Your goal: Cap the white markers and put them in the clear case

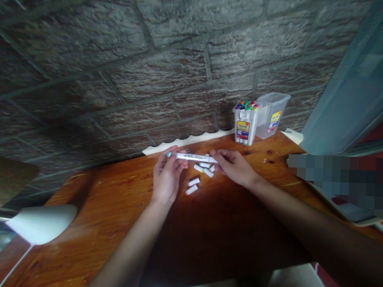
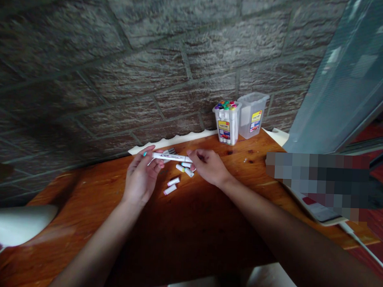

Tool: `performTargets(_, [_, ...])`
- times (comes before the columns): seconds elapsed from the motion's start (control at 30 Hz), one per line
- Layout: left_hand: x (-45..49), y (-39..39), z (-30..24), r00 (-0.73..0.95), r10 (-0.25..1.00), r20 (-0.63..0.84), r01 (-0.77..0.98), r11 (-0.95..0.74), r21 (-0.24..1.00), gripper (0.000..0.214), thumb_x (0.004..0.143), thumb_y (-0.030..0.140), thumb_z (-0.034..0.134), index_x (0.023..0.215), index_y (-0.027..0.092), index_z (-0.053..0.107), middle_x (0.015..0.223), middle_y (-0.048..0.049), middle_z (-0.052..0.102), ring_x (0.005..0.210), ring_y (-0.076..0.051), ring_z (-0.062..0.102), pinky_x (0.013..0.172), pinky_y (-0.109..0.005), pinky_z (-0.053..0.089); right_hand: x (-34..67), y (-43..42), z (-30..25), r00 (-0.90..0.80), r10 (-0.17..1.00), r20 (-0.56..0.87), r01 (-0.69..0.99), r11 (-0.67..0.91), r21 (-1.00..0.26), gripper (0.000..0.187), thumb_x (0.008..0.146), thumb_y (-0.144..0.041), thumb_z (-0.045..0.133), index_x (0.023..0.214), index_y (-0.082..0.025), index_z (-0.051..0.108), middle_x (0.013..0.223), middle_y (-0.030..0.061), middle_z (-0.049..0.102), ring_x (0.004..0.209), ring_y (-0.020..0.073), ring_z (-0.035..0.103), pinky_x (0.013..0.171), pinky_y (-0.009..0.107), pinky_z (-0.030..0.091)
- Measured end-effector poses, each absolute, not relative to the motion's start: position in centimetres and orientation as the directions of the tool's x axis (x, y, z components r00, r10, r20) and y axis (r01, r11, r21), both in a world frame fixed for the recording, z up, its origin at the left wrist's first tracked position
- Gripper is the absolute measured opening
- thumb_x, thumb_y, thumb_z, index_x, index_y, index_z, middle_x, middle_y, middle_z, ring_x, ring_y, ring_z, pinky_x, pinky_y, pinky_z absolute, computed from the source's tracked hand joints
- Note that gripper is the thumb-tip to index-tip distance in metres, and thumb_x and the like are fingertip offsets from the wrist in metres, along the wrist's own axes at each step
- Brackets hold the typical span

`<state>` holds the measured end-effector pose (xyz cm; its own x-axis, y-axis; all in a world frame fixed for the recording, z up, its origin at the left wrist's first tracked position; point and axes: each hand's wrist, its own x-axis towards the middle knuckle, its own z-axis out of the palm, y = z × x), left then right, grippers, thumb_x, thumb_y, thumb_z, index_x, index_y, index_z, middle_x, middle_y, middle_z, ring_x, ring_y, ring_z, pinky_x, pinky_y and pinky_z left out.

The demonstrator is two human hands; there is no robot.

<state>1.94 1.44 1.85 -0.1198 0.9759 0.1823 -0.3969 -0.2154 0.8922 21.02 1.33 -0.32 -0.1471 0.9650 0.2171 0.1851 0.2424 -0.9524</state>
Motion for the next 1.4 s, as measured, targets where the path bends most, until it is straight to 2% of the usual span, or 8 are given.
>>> performTargets(0.4, [2.5, 1.0, 2.0, -0.1, 0.951, 0.294, -0.283, -0.31, 0.908, 0.026, 0.08, 0.041, 0.073, 0.093, 0.021, 0.065, 0.098, -0.0046, 0.072, 0.063, -0.009, 0.061, 0.059, -0.021, 0.047, 21.2, 1.3, 0.6, -0.068, 0.962, 0.264, 0.099, 0.269, -0.958, 0.047, 0.085, -0.058, 0.056, 0.06, -0.018, 0.056, 0.05, -0.0048, 0.045, 0.047, 0.0082, 0.037, 0.051, 0.025, 0.031])
performTargets(0.6, [2.5, 0.9, 1.7, -0.051, 0.944, 0.327, -0.253, -0.329, 0.91, 0.024, 0.083, 0.04, 0.07, 0.095, 0.02, 0.065, 0.104, -0.0058, 0.071, 0.066, -0.009, 0.062, 0.059, -0.021, 0.047, 21.5, 1.7, 0.5, 0.011, 0.962, 0.272, -0.023, 0.272, -0.962, 0.043, 0.08, -0.059, 0.063, 0.074, -0.017, 0.062, 0.057, -0.0032, 0.054, 0.049, 0.0082, 0.042, 0.05, 0.023, 0.035])
performTargets(0.8, [2.7, 0.5, 1.9, -0.034, 0.925, 0.378, -0.205, -0.376, 0.904, 0.023, 0.084, 0.04, 0.069, 0.096, 0.021, 0.065, 0.101, -0.0054, 0.071, 0.066, -0.011, 0.064, 0.058, -0.022, 0.047, 21.7, 1.8, 0.5, 0.05, 0.964, 0.263, -0.106, 0.267, -0.958, 0.043, 0.076, -0.06, 0.067, 0.078, -0.018, 0.062, 0.058, -0.0037, 0.056, 0.048, 0.0078, 0.044, 0.048, 0.022, 0.037])
performTargets(0.93, [2.6, 0.7, 1.7, -0.028, 0.918, 0.395, -0.168, -0.394, 0.904, 0.023, 0.085, 0.04, 0.067, 0.098, 0.021, 0.064, 0.099, -0.0047, 0.07, 0.067, -0.011, 0.064, 0.057, -0.023, 0.048, 21.7, 1.8, 0.7, 0.061, 0.962, 0.268, -0.12, 0.273, -0.954, 0.043, 0.075, -0.059, 0.069, 0.079, -0.017, 0.063, 0.059, -0.0033, 0.056, 0.047, 0.0073, 0.042, 0.045, 0.022, 0.034])
performTargets(1.0, [2.5, 0.8, 1.4, -0.015, 0.915, 0.404, -0.136, -0.402, 0.906, 0.024, 0.086, 0.042, 0.066, 0.099, 0.021, 0.063, 0.091, -0.0037, 0.07, 0.068, -0.012, 0.064, 0.058, -0.023, 0.049, 21.8, 1.8, 0.8, 0.077, 0.957, 0.279, -0.12, 0.286, -0.951, 0.044, 0.074, -0.06, 0.07, 0.081, -0.017, 0.063, 0.059, -0.0033, 0.057, 0.046, 0.007, 0.04, 0.043, 0.022, 0.031])
performTargets(1.13, [2.3, 1.0, 1.0, 0.029, 0.904, 0.427, -0.006, -0.427, 0.904, 0.026, 0.091, 0.043, 0.059, 0.105, 0.02, 0.06, 0.074, -0.0008, 0.066, 0.068, -0.013, 0.063, 0.06, -0.022, 0.05, 21.8, 2.0, 1.0, 0.13, 0.955, 0.265, -0.209, 0.288, -0.934, 0.043, 0.073, -0.06, 0.071, 0.082, -0.019, 0.06, 0.061, -0.0036, 0.059, 0.044, 0.0059, 0.038, 0.04, 0.021, 0.027])
performTargets(1.23, [2.4, 0.6, 0.6, 0.082, 0.897, 0.435, 0.143, -0.442, 0.886, 0.027, 0.093, 0.04, 0.057, 0.108, 0.019, 0.06, 0.08, -0.0021, 0.068, 0.066, -0.012, 0.061, 0.06, -0.022, 0.05, 22.0, 2.4, 1.1, 0.161, 0.961, 0.224, -0.357, 0.268, -0.895, 0.041, 0.073, -0.057, 0.073, 0.08, -0.02, 0.058, 0.062, -0.0049, 0.058, 0.042, 0.0049, 0.034, 0.039, 0.021, 0.023])
performTargets(1.4, [2.8, -0.8, 0.1, 0.328, 0.839, 0.434, 0.363, -0.536, 0.762, 0.025, 0.092, 0.035, 0.059, 0.112, 0.02, 0.059, 0.085, -0.0028, 0.072, 0.069, -0.013, 0.064, 0.057, -0.02, 0.047, 22.4, 2.6, 1.5, 0.124, 0.965, 0.23, -0.487, 0.261, -0.834, 0.037, 0.071, -0.053, 0.077, 0.073, -0.019, 0.059, 0.065, -0.0057, 0.053, 0.043, 0.0034, 0.03, 0.039, 0.022, 0.019])
